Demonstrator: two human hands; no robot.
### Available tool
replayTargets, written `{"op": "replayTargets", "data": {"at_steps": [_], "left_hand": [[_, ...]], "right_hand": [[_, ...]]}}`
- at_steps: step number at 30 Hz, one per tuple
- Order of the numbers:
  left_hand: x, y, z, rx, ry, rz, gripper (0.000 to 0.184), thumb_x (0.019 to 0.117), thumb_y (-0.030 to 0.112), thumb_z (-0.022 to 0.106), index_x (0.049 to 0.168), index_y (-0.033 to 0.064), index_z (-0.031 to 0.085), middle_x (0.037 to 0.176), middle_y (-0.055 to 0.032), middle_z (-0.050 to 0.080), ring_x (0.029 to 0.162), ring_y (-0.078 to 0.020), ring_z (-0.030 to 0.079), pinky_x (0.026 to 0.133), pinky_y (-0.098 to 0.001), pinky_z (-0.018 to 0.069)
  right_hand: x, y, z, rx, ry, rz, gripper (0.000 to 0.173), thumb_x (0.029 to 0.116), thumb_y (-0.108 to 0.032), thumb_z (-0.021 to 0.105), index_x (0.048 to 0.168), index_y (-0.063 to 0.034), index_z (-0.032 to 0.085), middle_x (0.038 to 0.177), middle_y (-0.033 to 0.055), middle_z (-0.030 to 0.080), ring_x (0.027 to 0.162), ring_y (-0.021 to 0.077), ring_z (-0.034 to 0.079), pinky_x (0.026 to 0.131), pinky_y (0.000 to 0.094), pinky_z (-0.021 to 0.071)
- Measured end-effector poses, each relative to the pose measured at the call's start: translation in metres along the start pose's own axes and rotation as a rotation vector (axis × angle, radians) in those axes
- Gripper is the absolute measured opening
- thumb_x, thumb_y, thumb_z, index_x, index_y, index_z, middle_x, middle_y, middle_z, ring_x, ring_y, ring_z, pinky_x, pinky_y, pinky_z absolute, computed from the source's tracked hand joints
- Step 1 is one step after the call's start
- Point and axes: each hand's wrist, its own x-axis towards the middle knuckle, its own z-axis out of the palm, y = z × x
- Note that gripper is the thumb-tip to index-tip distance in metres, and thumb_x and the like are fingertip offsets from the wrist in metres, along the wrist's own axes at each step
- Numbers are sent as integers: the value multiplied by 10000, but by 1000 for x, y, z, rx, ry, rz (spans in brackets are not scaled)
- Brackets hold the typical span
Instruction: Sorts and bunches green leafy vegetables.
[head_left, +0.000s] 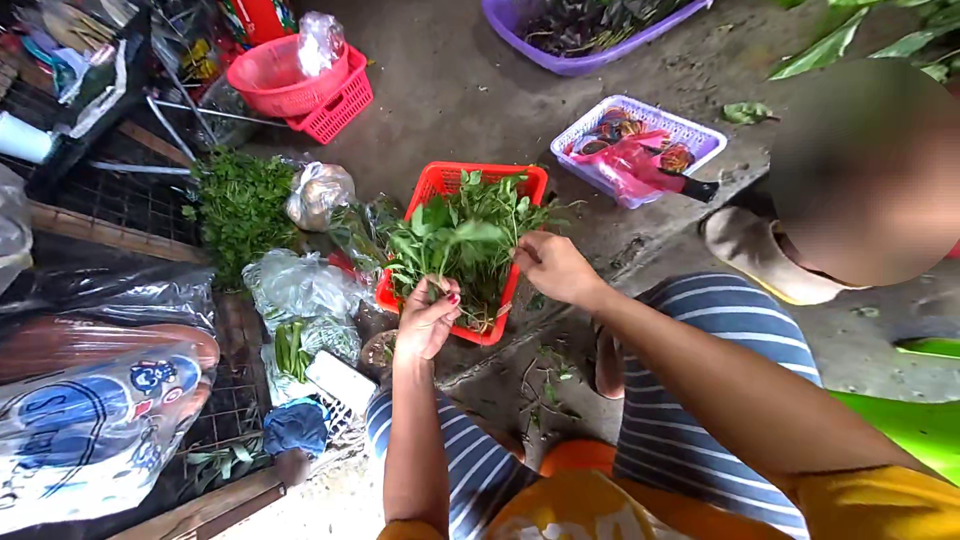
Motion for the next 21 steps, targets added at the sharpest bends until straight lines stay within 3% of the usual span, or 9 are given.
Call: {"op": "replayTargets", "data": {"at_steps": [3,6,9,13,16,19,21], "left_hand": [[-2,5,-8,-33,47,69,164,842,-56,692,865,106,704,846,-46,705,692,-90,668,637,-220,574],[0,5,-13,38,178,97,203,944,-30,548,984,71,719,838,-37,702,714,-112,673,696,-273,594],[4,2,-7,62,302,34,291,1036,-20,394,1007,40,677,800,-24,680,700,-127,674,728,-307,610],[7,-9,4,25,321,-57,315,1071,16,319,1065,22,634,762,-27,668,722,-177,711,808,-387,629],[12,-18,16,63,286,-110,278,1072,-6,348,1169,-27,608,863,-85,713,771,-195,732,795,-360,630],[14,-29,21,127,298,-138,185,1054,-39,409,1086,18,582,912,-69,712,816,-169,716,814,-351,610],[14,-34,16,211,278,-140,156,1045,-36,453,1100,23,586,930,-48,701,840,-156,705,834,-360,601]], "right_hand": [[3,7,2,-91,54,-35,256,1063,-171,546,1070,61,656,1139,257,646,990,416,659,851,617,520],[3,10,5,-99,120,-101,239,1063,-150,541,1053,67,641,1096,260,635,945,413,659,822,597,531],[0,9,11,-38,287,-248,230,1056,-123,538,1061,84,637,1067,254,627,874,369,652,791,534,545],[0,7,21,21,458,-515,229,1049,-125,514,1006,80,606,1029,220,600,815,261,641,745,374,573],[-7,-7,28,2,264,-476,208,1024,-76,547,1050,98,658,1075,248,638,918,332,677,840,463,583],[-11,-15,39,-76,4,-295,210,1038,-83,565,1089,90,674,1112,258,657,1003,376,684,907,510,561],[-12,-13,44,-99,-18,-250,212,1043,-94,567,1072,87,672,1102,260,660,982,374,689,891,500,566]]}}
